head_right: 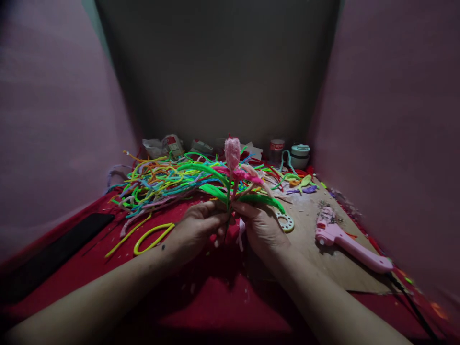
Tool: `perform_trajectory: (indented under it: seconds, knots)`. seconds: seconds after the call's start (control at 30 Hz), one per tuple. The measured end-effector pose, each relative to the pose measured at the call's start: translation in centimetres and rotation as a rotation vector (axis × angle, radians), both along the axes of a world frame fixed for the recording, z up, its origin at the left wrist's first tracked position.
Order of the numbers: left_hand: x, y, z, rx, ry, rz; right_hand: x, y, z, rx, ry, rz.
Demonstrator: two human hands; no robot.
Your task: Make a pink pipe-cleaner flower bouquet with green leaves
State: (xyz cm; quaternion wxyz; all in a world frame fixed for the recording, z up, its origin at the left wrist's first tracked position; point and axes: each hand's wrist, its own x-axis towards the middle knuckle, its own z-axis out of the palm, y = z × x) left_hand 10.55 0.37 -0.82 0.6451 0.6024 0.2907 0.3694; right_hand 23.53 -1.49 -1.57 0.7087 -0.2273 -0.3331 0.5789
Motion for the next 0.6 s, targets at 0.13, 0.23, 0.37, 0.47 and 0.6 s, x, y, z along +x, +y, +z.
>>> perform_trajectory:
  seconds: [0.13,0.23,0.37,0.47,0.6]
  knots:
    - [0.1,0.0,0.1,-0.022,-0.042,0.003,0.1,0.0,-0.2,0.005,-0.04,0.064]
    - [0.2,-0.1,0.4,-0.046,-0.015,-0.001,0.3,0.1,-0.4,0.017,-0.053,0.09]
    - [0.0,0.0,0.5,-0.099,0.045,0.049,0.3,0.2,-0.2,-0.007,-0.033,0.013]
    - [-0.2,0.5,0.1,-0.081,0.027,0.108,0.3,0.1,0.2,-0.022,0.018,-0.053]
    - [-0.4,1.4,-0.4,-0.092,-0.059,0.207,0.5,-0.2,0.6,-0.058,0.058,-0.052]
